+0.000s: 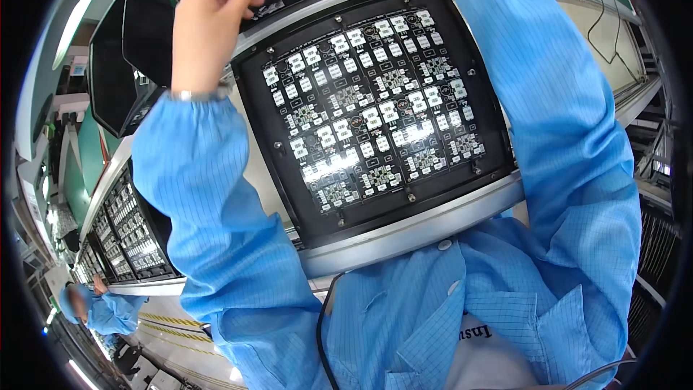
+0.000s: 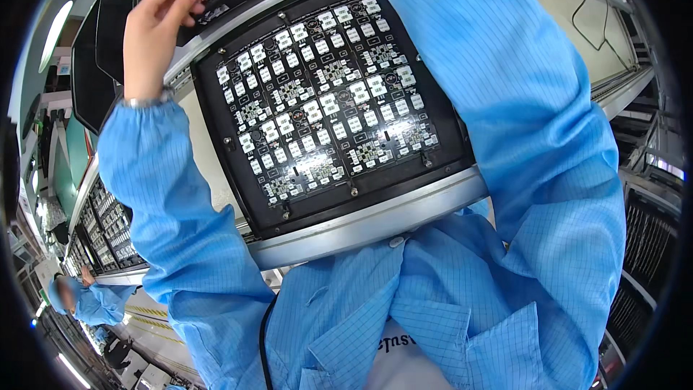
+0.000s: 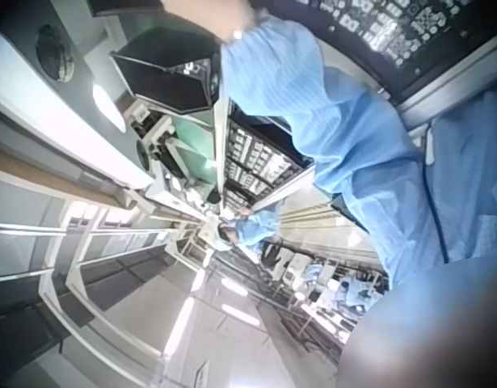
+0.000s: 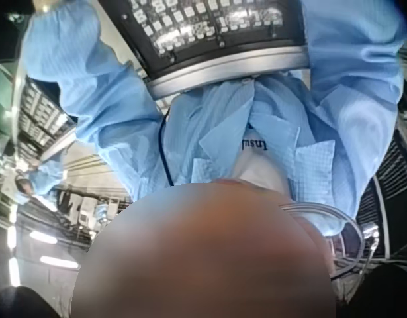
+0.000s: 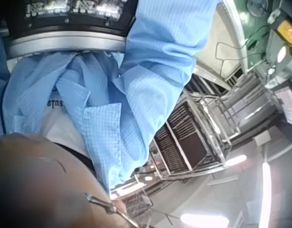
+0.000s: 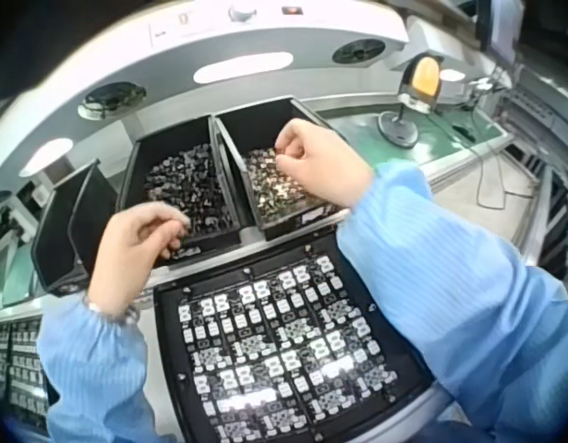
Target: Manually picking electronic components from bins and placing them onto a circuit board tray, followed by packaging.
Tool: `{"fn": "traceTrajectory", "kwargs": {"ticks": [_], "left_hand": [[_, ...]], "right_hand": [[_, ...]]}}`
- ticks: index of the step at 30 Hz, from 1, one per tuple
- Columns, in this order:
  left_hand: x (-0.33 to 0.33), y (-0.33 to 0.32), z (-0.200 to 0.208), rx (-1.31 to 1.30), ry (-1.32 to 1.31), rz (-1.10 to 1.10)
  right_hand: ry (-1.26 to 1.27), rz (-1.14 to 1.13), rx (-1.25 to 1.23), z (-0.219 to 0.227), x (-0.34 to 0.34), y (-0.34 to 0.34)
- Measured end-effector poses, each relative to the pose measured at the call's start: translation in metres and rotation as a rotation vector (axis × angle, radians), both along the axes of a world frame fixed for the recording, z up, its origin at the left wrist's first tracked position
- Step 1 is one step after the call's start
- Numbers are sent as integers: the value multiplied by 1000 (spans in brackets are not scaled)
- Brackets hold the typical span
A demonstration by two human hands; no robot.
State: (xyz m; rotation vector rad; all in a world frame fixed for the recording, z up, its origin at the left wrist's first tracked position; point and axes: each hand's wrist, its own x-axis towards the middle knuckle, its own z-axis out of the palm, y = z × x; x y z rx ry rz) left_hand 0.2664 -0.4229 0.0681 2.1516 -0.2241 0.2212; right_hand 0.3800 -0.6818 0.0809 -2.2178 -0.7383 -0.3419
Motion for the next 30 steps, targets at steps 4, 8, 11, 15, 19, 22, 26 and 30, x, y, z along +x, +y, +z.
{"fn": "traceTrajectory", "kwargs": {"ticks": [4, 8, 11, 15, 19, 22, 26, 30], "left_hand": [[-56, -25, 0, -65, 118, -45], [-92, -33, -25, -92, 125, -91], [-111, -38, -28, -182, 217, -61], [-131, -47, -34, -238, 325, 24], [-139, -55, -32, -44, 254, -26], [-136, -57, -30, 72, 139, -57], [-134, -57, -38, 209, 18, -104], [-134, -60, -37, 285, -25, -111]], "right_hand": [[208, 158, -518, -20, 23, 17], [280, 262, -530, -33, 22, 26], [163, 244, -479, -24, 12, 24], [28, 209, -424, -24, 17, 16], [0, 173, -261, -23, 18, 7], [-13, 163, -212, -17, 17, 5], [55, 164, -193, -20, 21, 6], [81, 139, -146, -18, 20, 4]]}}
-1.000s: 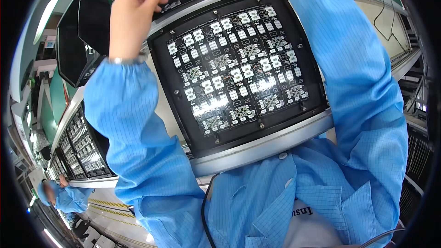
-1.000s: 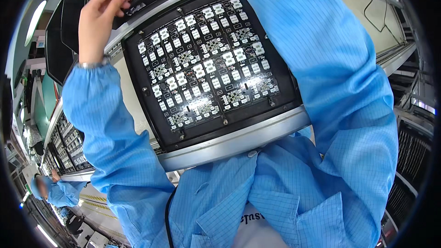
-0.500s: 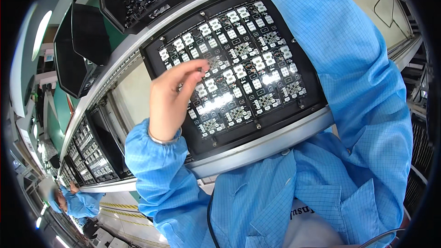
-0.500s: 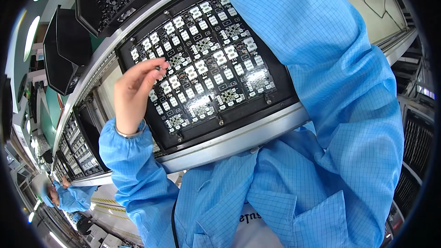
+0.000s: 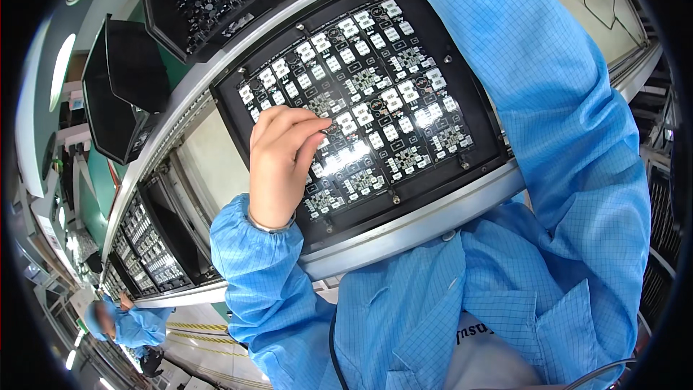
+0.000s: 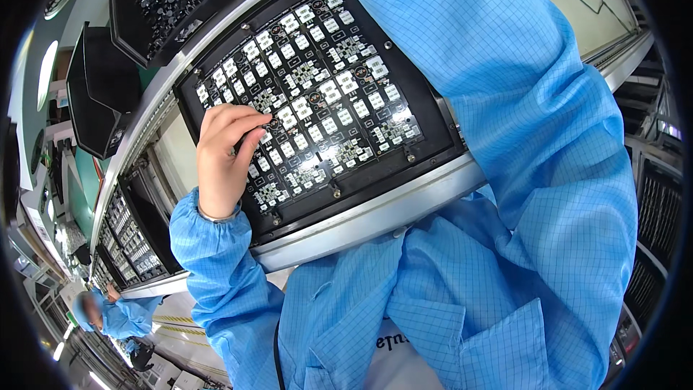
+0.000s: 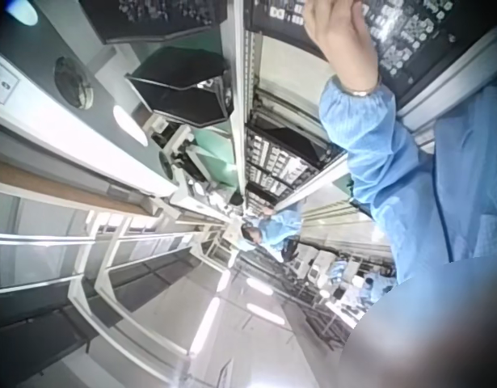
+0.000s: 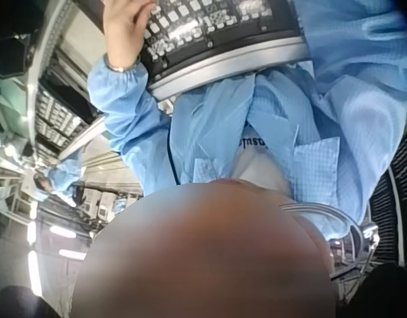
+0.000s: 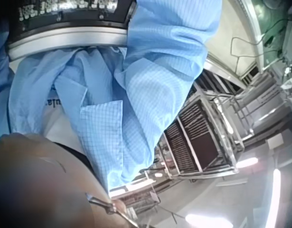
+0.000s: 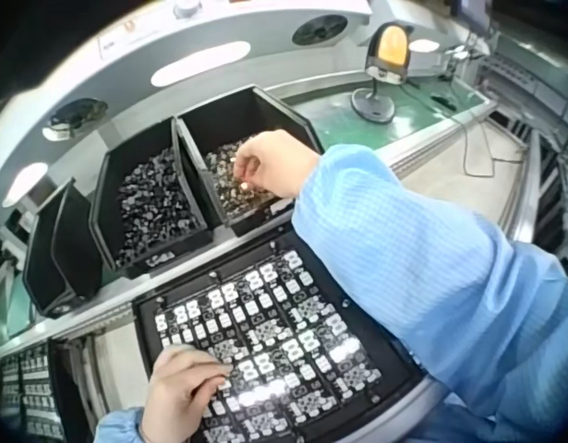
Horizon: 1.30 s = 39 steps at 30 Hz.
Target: Manually picking electronic components from bins and placing them onto a circuit board tray, followed by packaging.
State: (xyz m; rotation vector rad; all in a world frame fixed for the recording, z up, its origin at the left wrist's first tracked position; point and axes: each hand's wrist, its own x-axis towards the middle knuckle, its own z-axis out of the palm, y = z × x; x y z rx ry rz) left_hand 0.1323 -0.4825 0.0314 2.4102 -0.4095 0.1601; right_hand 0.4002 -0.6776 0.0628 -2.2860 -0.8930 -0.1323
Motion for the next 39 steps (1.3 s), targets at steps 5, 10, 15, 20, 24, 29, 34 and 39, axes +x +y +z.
{"fn": "traceTrajectory", "kwargs": {"ticks": [5, 10, 15, 20, 24, 29, 34, 39], "left_hand": [[0, -3, 3, 51, 0, 15], [1, -6, 9, 121, -26, -1], [0, -7, 10, 176, -60, -5], [3, -7, 11, 158, -56, -83], [5, -9, 13, 196, -82, -111], [2, -10, 11, 180, -100, -101], [-5, -8, 12, 254, -92, -47], [-4, -9, 13, 294, -98, -70]], "right_hand": [[-7, 35, 46, 3, 1, -2], [-25, 69, 63, 3, 6, -6], [-19, 113, 110, 12, 0, -7], [-9, 24, 101, 27, -11, -13], [-19, 25, 105, 39, -26, -21], [388, 140, 247, 76, -67, -34], [247, 199, 231, 46, -80, -16], [38, 429, 124, -8, -82, 0]]}}
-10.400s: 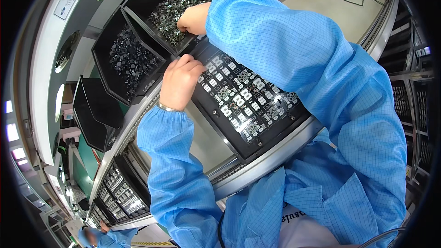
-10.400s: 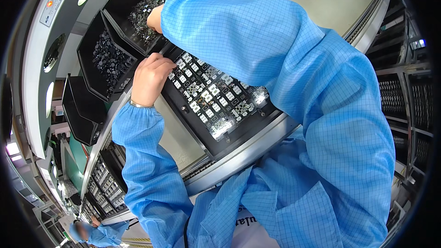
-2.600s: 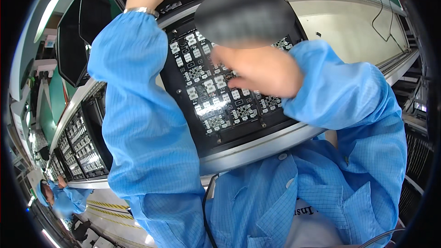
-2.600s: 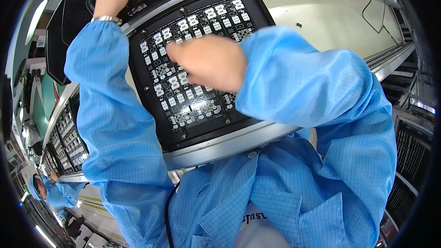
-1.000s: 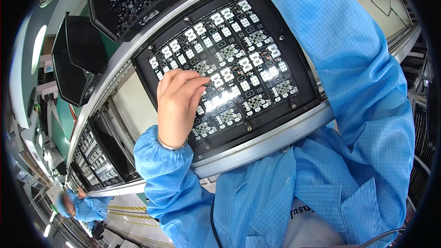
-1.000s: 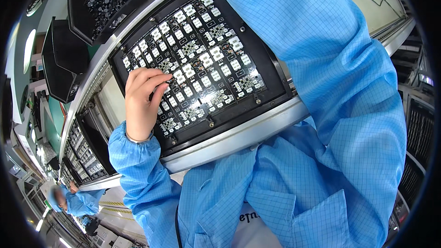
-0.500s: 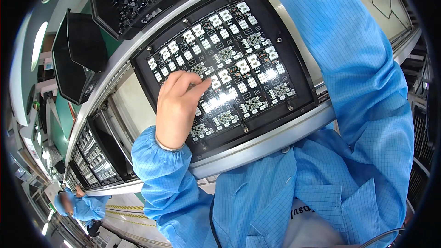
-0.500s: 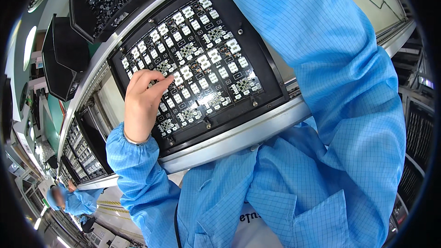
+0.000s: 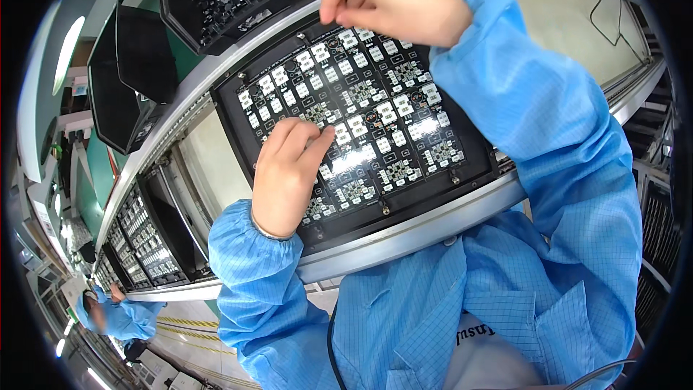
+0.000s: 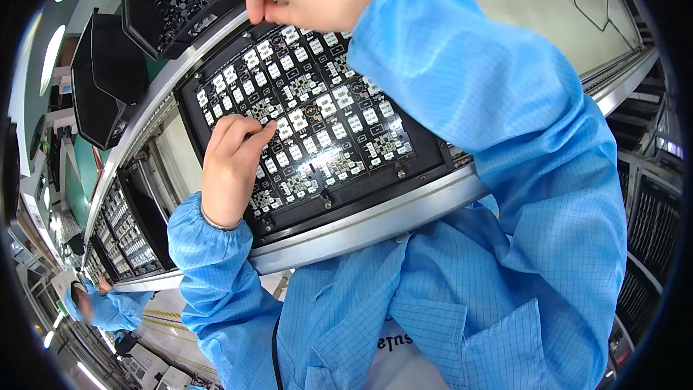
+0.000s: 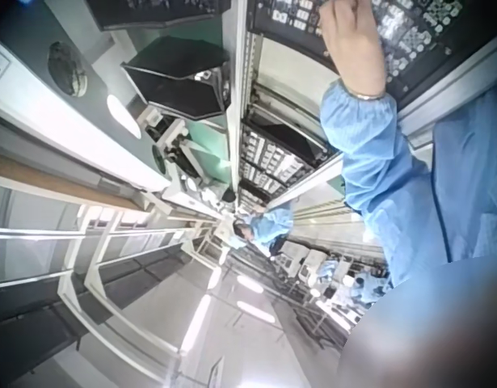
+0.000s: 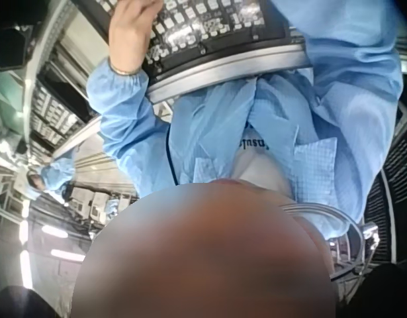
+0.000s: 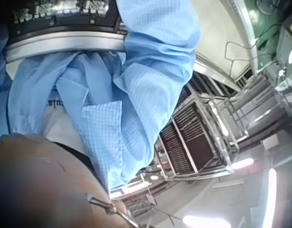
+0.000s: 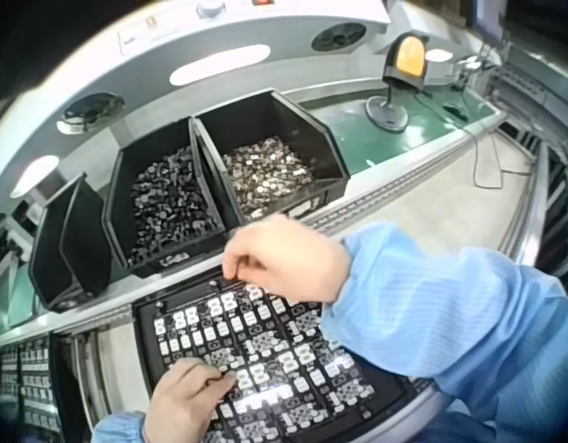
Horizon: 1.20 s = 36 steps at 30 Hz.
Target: Manually picking electronic components from bins and placing them onto a circuit board tray, followed by packaging.
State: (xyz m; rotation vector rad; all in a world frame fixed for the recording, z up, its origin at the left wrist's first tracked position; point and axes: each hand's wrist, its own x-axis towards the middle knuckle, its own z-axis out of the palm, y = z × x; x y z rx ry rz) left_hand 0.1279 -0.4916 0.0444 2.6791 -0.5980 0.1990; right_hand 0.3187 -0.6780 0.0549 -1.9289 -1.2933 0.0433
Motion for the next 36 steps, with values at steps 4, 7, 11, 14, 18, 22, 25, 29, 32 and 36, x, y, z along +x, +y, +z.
{"fn": "traceTrajectory", "kwargs": {"ticks": [4, 7, 11, 14, 18, 22, 25, 29, 32, 36], "left_hand": [[-1, -1, -2, 11, -11, -7], [-1, 0, -5, 1, -8, 7], [-1, -1, -2, 16, -7, 3], [0, 0, 0, 21, 0, -19], [2, -1, 0, -60, 31, -4], [0, -1, -1, -103, 15, 53], [0, -3, 0, -105, 17, 66], [-1, -4, 2, -105, 17, 79], [-2, -4, 2, -89, 15, 75], [-3, -5, 9, -72, 19, 60]], "right_hand": [[94, -53, -137, -24, -10, 12], [114, -79, -166, -30, -12, 13], [129, -65, -200, -28, -13, 13], [141, -76, -176, -30, -13, 13], [117, -90, -161, -32, -13, 13], [105, -105, -134, -34, -15, 14], [121, -100, -148, -31, -15, 12], [107, -90, -116, -32, -15, 13], [101, -80, -128, -31, -14, 13], [101, -85, -122, -30, -16, 15]]}}
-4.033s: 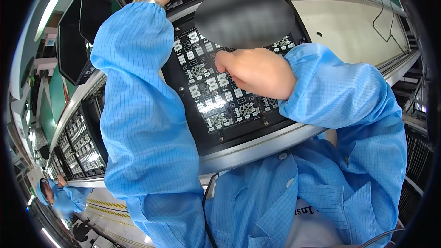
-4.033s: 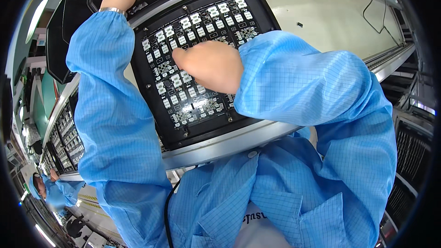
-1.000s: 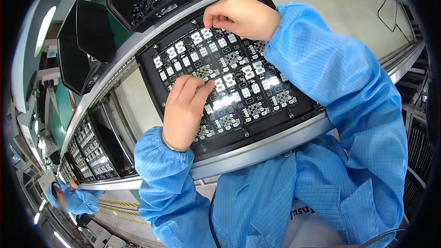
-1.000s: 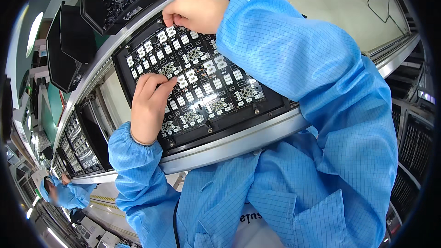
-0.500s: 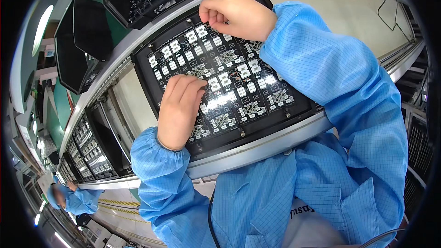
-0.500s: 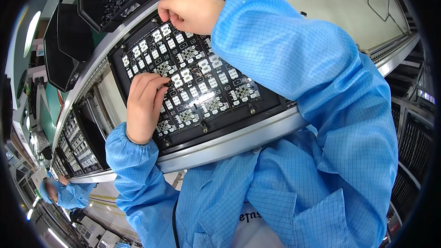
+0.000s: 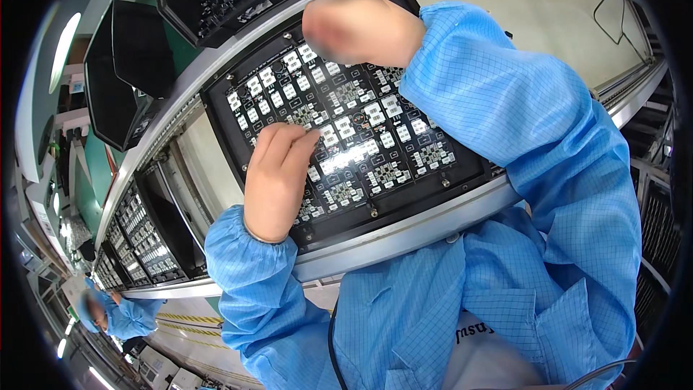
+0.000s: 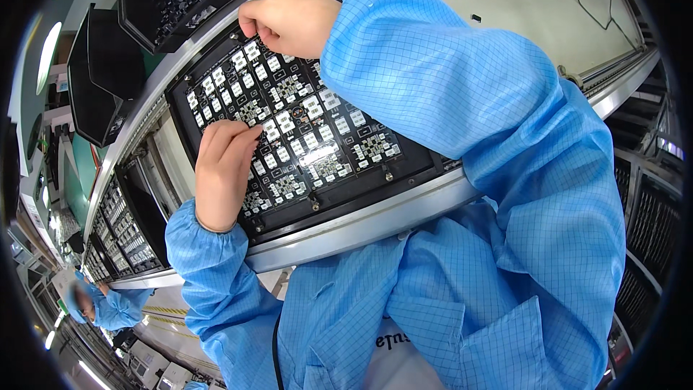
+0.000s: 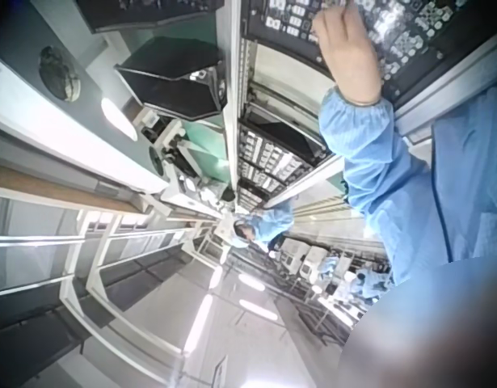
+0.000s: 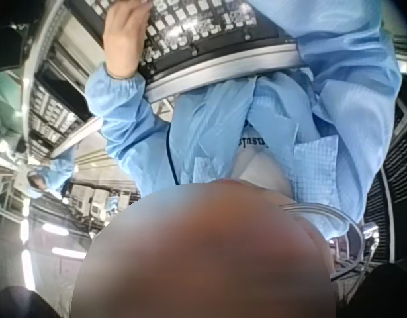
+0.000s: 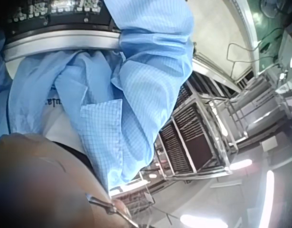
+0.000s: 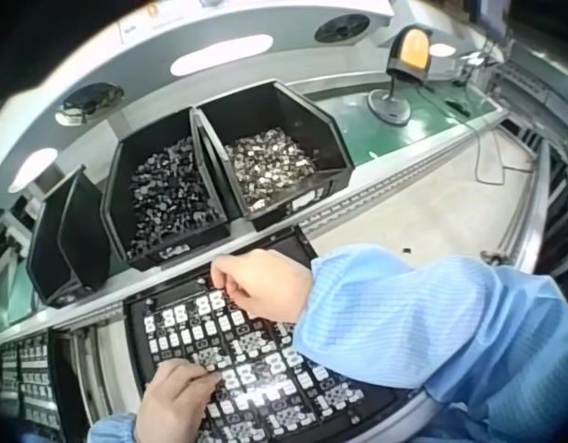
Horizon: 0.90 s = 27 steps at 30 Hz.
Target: Manually picking electronic components from bins and placing them onto a circuit board tray, followed by packaging.
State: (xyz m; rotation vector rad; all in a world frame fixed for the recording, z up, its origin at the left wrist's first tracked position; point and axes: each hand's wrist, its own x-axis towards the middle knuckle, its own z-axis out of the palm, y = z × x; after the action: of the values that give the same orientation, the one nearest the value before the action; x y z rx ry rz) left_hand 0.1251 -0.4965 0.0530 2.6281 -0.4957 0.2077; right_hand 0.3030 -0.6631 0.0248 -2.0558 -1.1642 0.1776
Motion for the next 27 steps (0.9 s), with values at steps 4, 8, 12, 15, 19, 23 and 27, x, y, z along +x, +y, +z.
{"fn": "traceTrajectory", "kwargs": {"ticks": [4, 8, 12, 15, 19, 23, 27], "left_hand": [[-4, 4, 11, 9, -30, 195], [-17, 36, 15, 265, -4, 744], [-28, 30, 0, 451, 90, 775], [-22, 32, -3, 365, 147, 719], [-14, 37, -8, 229, 115, 472], [-25, 91, -31, 74, 137, 173], [19, 99, -18, -164, 89, 239]], "right_hand": [[30, 1, 5, -1, 3, -5], [105, 53, 99, 11, 4, -10], [148, 86, 138, 33, 2, -22], [100, 91, 145, 42, 7, -35], [45, 51, 60, 45, 12, -41], [115, -52, 19, -11, -29, -15], [39, -128, -65, -31, -29, -17]]}}
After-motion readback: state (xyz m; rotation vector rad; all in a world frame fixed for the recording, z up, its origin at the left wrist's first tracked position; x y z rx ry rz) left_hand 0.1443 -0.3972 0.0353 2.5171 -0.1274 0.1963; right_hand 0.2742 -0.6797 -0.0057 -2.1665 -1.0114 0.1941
